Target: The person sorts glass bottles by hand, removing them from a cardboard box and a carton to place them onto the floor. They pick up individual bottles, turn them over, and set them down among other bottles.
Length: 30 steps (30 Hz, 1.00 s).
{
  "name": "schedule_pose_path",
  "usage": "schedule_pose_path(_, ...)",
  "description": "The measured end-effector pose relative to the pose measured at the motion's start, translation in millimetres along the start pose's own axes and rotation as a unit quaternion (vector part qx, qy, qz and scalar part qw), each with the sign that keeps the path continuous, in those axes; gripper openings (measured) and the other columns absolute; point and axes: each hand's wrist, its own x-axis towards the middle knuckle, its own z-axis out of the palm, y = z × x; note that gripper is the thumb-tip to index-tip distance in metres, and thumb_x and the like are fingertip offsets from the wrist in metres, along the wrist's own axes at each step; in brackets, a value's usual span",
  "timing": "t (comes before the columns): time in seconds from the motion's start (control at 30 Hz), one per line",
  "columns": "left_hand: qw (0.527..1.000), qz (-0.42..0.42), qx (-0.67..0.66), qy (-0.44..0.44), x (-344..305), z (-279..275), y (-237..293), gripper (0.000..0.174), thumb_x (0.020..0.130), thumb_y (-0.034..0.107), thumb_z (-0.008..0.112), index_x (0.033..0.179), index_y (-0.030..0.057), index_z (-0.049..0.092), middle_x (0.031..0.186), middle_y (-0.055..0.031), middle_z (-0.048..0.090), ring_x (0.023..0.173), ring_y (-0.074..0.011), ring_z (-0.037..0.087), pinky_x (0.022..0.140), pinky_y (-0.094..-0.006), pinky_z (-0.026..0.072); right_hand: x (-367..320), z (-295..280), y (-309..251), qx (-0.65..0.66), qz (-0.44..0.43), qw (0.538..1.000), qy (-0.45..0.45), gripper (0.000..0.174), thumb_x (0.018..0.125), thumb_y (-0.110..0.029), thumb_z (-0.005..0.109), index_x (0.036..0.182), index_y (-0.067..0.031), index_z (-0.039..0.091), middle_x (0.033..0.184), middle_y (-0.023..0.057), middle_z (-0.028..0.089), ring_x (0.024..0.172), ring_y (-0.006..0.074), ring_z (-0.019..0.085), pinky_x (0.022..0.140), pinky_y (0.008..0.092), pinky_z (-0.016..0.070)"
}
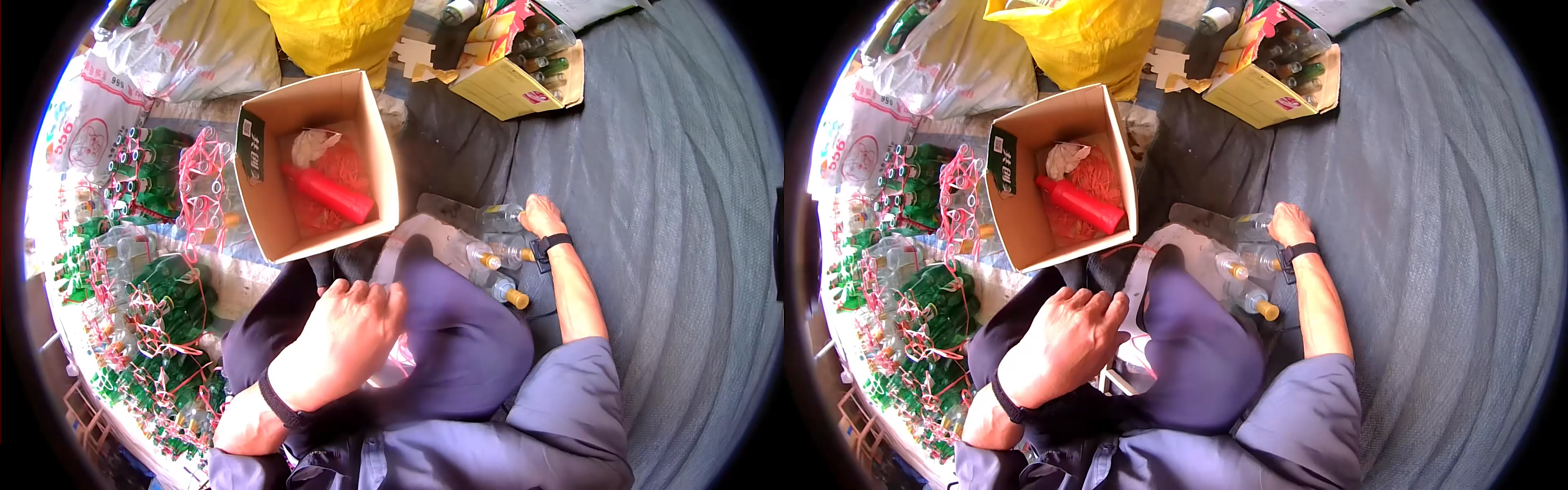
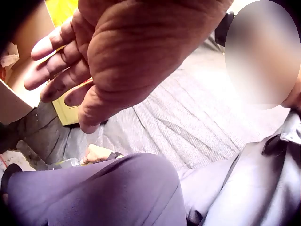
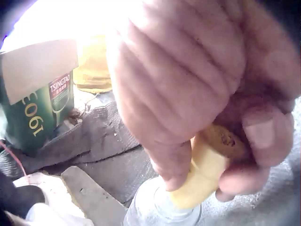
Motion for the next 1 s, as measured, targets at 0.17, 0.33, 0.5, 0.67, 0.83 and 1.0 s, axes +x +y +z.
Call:
schedule_pose_path(0.17, 1.0, 0.009, 0.009, 0.012, 0.6, 1.8, 1.3, 0.041, 0.089, 0.028, 0.071, 0.118, 0.0023, 0.059, 0.087, -0.006, 0.062, 0.085, -0.0233, 0.065, 0.077, -0.0369, 0.0497, -9.4, 14.0, 15.2, -0.018, 0.001, 1.0, 0.017, 0.022, 0.084, -0.014, 0.066, 0.099, -0.001, 0.076, 0.109, 0.0265, 0.072, 0.106, 0.0424, 0.07, 0.092, 0.0489, 0.0571)
schedule_pose_path(0.33, 1.0, 0.003, -0.016, -0.003, 3.4, -2.8, 1.7, 0.042, 0.089, 0.029, 0.071, 0.118, 0.0015, 0.059, 0.087, -0.0062, 0.063, 0.085, -0.0228, 0.065, 0.077, -0.0362, 0.0497, -12.0, 12.7, 17.4, -0.07, -0.003, 0.997, 0.025, 0.025, 0.083, -0.019, 0.066, 0.099, -0.0026, 0.077, 0.105, 0.0231, 0.074, 0.102, 0.0386, 0.072, 0.087, 0.0464, 0.0582)
schedule_pose_path(0.5, 1.0, 0.008, -0.011, 0.008, 4.8, -2.8, 1.3, 0.042, 0.088, 0.028, 0.071, 0.118, 0.0007, 0.059, 0.086, -0.0064, 0.063, 0.084, -0.0226, 0.065, 0.076, -0.0363, 0.0495, -2.3, 9.8, 24.0, -0.098, -0.002, 0.995, 0.019, 0.025, 0.084, -0.023, 0.068, 0.097, -0.0046, 0.079, 0.101, 0.021, 0.075, 0.099, 0.0378, 0.073, 0.085, 0.0457, 0.0581)
schedule_pose_path(0.67, 1.0, 0.009, -0.019, 0.001, 8.5, -2.5, 1.8, 0.041, 0.088, 0.027, 0.07, 0.117, 0.0, 0.059, 0.086, -0.0065, 0.063, 0.084, -0.0227, 0.064, 0.076, -0.0368, 0.0494, 0.4, 7.3, 29.8, -0.083, 0.001, 0.996, 0.031, 0.031, 0.082, -0.032, 0.075, 0.094, -0.0031, 0.077, 0.099, 0.022, 0.074, 0.098, 0.0395, 0.072, 0.086, 0.0473, 0.0572)
schedule_pose_path(0.83, 1.0, 0.011, -0.008, -0.008, 10.9, -2.3, 3.1, 0.04, 0.088, 0.027, 0.071, 0.116, 0.0, 0.059, 0.087, -0.0065, 0.062, 0.083, -0.0225, 0.064, 0.076, -0.037, 0.0495, 3.7, 12.8, 35.0, -0.075, -0.026, 0.997, 0.022, 0.026, 0.083, -0.025, 0.073, 0.097, -0.0033, 0.076, 0.102, 0.0215, 0.074, 0.1, 0.039, 0.072, 0.087, 0.0482, 0.0571)
schedule_pose_path(1.0, 1.0, 0.015, -0.005, -0.008, 10.9, -2.4, 4.0, 0.04, 0.088, 0.027, 0.071, 0.116, 0.0, 0.059, 0.087, -0.0065, 0.062, 0.083, -0.0225, 0.063, 0.076, -0.037, 0.0494, -4.9, 12.4, 27.7, -0.057, -0.063, 0.996, 0.022, 0.024, 0.085, -0.022, 0.071, 0.1, -0.0028, 0.074, 0.104, 0.0226, 0.074, 0.101, 0.0409, 0.071, 0.089, 0.0499, 0.0563)
